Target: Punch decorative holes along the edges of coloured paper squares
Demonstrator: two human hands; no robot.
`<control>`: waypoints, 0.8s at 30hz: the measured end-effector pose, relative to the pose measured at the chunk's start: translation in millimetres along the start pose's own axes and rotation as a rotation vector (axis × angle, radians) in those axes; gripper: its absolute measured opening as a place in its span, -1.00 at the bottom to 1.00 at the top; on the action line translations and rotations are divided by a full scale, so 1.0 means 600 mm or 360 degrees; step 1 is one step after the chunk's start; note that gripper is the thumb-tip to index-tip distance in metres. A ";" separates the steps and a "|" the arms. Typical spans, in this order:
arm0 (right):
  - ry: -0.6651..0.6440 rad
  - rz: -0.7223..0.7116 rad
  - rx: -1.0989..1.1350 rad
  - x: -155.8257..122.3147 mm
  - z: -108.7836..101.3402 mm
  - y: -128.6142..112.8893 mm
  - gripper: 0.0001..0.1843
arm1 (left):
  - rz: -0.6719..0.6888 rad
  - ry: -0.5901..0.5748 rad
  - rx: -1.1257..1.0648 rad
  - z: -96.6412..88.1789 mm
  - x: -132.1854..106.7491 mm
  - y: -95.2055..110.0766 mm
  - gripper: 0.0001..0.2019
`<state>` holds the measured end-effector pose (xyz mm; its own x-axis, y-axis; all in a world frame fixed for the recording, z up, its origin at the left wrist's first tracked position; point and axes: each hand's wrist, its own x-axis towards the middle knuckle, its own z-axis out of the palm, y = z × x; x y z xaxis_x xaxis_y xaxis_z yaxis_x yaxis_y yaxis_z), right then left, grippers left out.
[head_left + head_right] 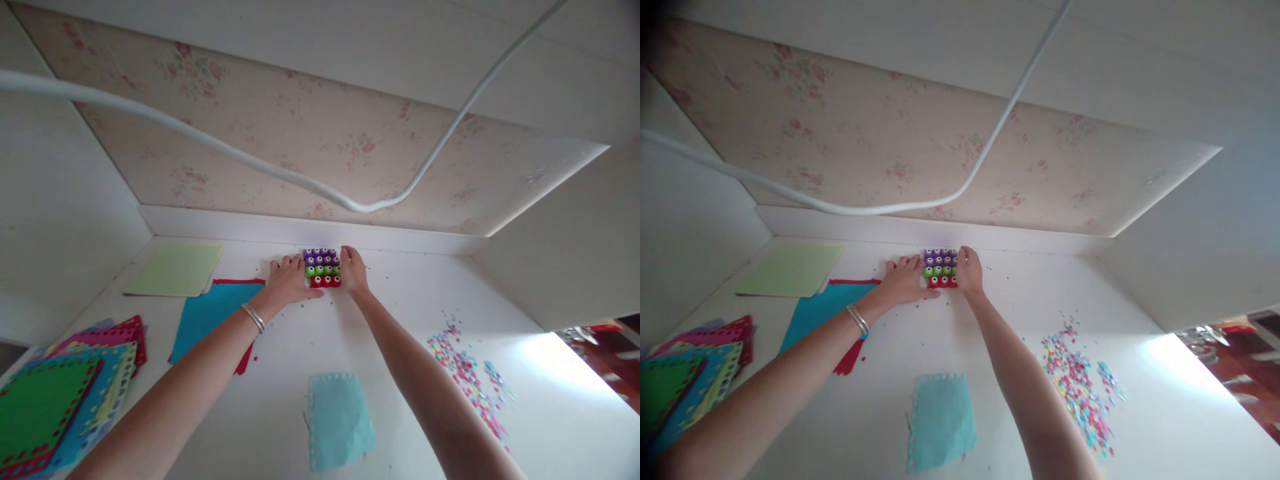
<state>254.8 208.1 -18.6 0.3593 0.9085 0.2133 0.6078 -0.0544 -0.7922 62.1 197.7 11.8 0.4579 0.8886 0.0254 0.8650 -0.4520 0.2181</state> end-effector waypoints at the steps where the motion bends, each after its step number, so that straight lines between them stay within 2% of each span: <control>1: -0.0004 -0.0033 -0.0010 -0.008 -0.012 0.005 -0.48 | 0.0021 0.0025 -0.0003 -0.007 -0.010 0.002 -0.22; 5: -0.0216 -0.0246 -0.0025 -0.056 -0.058 0.021 -0.64 | 0.0186 0.0124 -0.0038 -0.037 -0.080 0.027 -0.64; 8: -0.0395 -0.0404 -0.0028 -0.089 -0.080 0.024 -0.71 | 0.0404 0.0086 -0.0104 -0.040 -0.160 0.055 -0.77; 10: -0.0443 -0.0454 -0.0040 -0.102 -0.086 0.022 -0.73 | 0.0489 0.0138 -0.0254 -0.029 -0.213 0.071 -0.76; 15: -0.0494 -0.0394 -0.0048 -0.108 -0.082 0.014 -0.75 | 0.0292 0.0073 -0.0446 0.013 -0.307 0.092 -0.65; 20: -0.0437 -0.0213 0.0049 -0.141 -0.085 0.010 -0.75 | 0.0111 0.0116 -0.0367 0.026 -0.353 0.123 -0.55; 24: -0.0353 -0.0075 0.0250 -0.221 -0.114 0.013 -0.67 | 0.0020 0.0145 -0.0315 0.032 -0.368 0.143 -0.51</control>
<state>260.2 58.9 -14.1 0.1588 0.9780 0.1355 0.4968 0.0394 -0.8669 39.0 -39.0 6.2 0.4400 0.8905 0.1155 0.7981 -0.4468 0.4042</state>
